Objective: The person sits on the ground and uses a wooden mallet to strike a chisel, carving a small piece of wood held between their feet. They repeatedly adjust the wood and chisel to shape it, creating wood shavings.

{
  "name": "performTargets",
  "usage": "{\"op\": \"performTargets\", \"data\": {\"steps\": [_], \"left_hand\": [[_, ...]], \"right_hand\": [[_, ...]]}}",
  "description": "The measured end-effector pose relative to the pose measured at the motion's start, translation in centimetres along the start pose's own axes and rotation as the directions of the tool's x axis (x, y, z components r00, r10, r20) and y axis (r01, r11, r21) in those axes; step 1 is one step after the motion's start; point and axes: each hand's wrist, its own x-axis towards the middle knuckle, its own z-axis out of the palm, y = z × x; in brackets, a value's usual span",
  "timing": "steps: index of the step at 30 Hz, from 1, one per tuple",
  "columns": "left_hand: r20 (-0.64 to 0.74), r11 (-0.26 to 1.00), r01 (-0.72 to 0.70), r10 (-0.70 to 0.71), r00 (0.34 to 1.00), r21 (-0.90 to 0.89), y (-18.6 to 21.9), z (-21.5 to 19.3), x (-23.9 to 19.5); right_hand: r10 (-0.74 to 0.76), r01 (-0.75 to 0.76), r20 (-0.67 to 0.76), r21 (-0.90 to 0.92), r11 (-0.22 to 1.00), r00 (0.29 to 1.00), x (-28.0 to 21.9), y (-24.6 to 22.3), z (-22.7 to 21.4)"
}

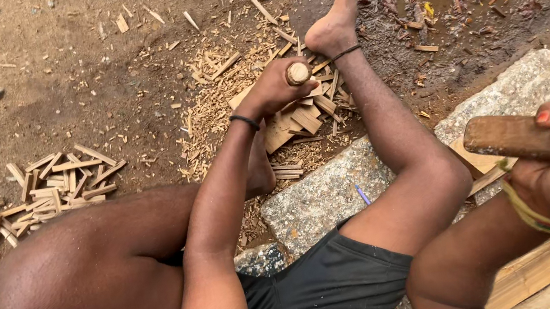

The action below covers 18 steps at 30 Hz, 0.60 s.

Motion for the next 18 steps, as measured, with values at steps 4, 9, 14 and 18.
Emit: {"op": "performTargets", "data": {"steps": [4, 9, 14, 18], "left_hand": [[-0.028, 1.000, -0.028, 0.028, 0.999, 0.000, -0.2, 0.2, 0.0], [-0.003, 1.000, 0.005, -0.005, 1.000, 0.027, -2.9, 0.4, 0.1], [-0.051, 0.982, 0.182, -0.185, 0.982, -0.052, -5.8, 2.3, -3.5], [0.066, 0.850, 0.479, -0.477, 0.876, -0.218, -5.2, 3.5, -2.8]], "right_hand": [[0.026, 0.011, 0.162, -0.225, 0.974, 0.986, -0.2, 2.4, -2.0], [0.221, 0.345, 0.456, -0.847, 0.403, 0.862, -5.4, 8.7, 3.2], [0.484, 0.588, 0.520, -0.809, 0.013, 0.704, -8.3, 11.0, 5.6], [0.627, 0.232, 0.167, -0.973, -0.022, 0.761, -10.8, 12.4, 3.9]]}}
